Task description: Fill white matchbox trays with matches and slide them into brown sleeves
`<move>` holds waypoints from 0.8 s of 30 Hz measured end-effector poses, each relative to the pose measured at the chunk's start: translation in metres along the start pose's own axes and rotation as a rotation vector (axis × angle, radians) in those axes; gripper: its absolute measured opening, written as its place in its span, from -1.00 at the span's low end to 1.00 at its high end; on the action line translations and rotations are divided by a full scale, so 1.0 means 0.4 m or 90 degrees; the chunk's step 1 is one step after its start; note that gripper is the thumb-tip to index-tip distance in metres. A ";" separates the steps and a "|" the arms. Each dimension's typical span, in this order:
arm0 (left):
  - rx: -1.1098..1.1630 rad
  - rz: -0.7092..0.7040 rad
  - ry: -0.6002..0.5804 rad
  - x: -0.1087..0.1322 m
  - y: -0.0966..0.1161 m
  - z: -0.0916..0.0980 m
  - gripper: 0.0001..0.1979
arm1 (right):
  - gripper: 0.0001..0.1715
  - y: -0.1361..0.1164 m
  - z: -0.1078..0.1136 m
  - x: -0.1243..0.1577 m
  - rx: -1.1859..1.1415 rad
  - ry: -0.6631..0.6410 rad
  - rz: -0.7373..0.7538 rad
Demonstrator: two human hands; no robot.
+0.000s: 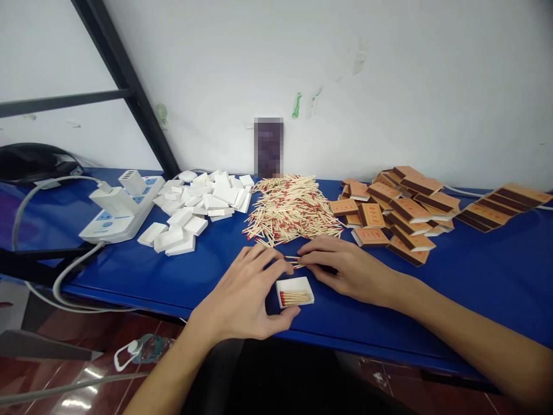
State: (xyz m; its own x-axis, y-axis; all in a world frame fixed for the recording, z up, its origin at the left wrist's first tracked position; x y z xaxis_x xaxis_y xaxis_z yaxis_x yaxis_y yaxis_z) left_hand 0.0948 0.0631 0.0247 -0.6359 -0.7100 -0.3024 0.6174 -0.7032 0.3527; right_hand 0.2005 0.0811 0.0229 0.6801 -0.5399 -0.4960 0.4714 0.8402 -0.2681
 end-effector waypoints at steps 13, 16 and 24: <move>0.014 0.028 -0.014 -0.003 -0.007 -0.004 -0.58 | -0.88 0.052 0.011 0.003 0.068 -0.042 -0.147; 0.030 0.018 -0.014 -0.003 -0.004 -0.003 -0.59 | -0.86 0.045 0.009 0.002 0.068 -0.035 -0.129; 0.023 0.027 -0.008 0.000 -0.007 0.002 -0.58 | -0.84 0.031 0.005 0.001 0.081 -0.027 -0.088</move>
Point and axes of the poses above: each hand's wrist, its own x-axis away from the middle knuckle, its own z-axis out of the back of the hand, y = z × x, the point moved 10 cm from there along -x, towards the middle knuckle, and after that the axes turned 4 degrees about y, right-handed, at the moved point
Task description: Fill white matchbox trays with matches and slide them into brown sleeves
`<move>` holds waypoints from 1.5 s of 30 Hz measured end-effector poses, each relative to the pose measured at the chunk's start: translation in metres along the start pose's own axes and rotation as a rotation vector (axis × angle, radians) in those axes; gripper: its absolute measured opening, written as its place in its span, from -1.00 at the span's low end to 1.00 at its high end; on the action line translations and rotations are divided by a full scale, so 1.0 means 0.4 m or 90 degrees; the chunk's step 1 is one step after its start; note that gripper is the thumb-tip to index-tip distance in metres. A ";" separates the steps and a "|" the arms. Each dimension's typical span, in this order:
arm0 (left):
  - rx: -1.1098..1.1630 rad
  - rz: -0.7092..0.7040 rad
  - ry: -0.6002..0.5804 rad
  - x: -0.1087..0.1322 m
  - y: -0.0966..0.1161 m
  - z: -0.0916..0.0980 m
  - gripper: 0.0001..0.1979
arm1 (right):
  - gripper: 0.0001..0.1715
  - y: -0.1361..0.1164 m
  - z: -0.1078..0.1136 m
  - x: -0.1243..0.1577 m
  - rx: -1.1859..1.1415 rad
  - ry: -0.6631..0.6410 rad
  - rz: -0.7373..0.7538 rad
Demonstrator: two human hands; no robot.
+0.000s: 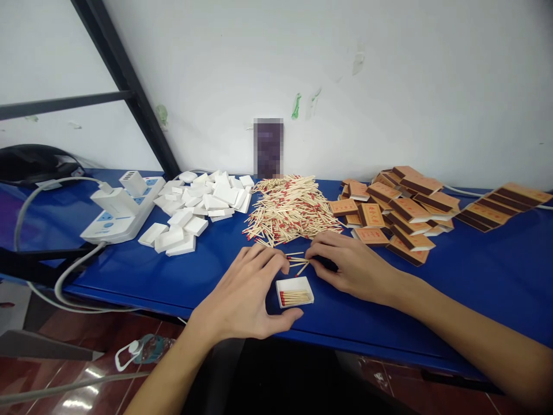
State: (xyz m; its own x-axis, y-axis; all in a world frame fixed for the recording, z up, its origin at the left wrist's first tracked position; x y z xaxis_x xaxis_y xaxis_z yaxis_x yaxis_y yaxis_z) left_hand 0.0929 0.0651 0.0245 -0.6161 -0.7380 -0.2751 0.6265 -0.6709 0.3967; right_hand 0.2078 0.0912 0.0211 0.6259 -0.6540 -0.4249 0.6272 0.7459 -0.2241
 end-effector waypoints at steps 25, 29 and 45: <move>-0.009 -0.002 -0.012 -0.001 -0.003 -0.005 -0.63 | -0.80 -0.026 0.005 -0.010 -0.072 0.076 0.074; -0.013 -0.006 0.002 -0.003 0.001 0.002 -0.65 | -0.80 -0.021 -0.004 -0.007 -0.082 0.056 0.063; 0.017 -0.021 -0.002 0.004 0.013 0.005 -0.76 | -0.79 -0.021 -0.005 -0.001 -0.092 0.052 0.062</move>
State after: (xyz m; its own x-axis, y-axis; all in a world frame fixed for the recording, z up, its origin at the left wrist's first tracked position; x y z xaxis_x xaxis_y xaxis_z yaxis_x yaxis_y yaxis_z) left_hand 0.0941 0.0608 0.0279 -0.6380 -0.7151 -0.2857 0.5926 -0.6929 0.4108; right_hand 0.2014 0.0855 0.0215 0.6369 -0.5701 -0.5189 0.4890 0.8191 -0.2998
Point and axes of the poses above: each hand's wrist, its own x-axis away from the middle knuckle, its own z-axis out of the back of the hand, y = z × x, the point moved 10 cm from there along -x, towards the middle knuckle, and after that the axes turned 4 degrees about y, right-handed, at the moved point
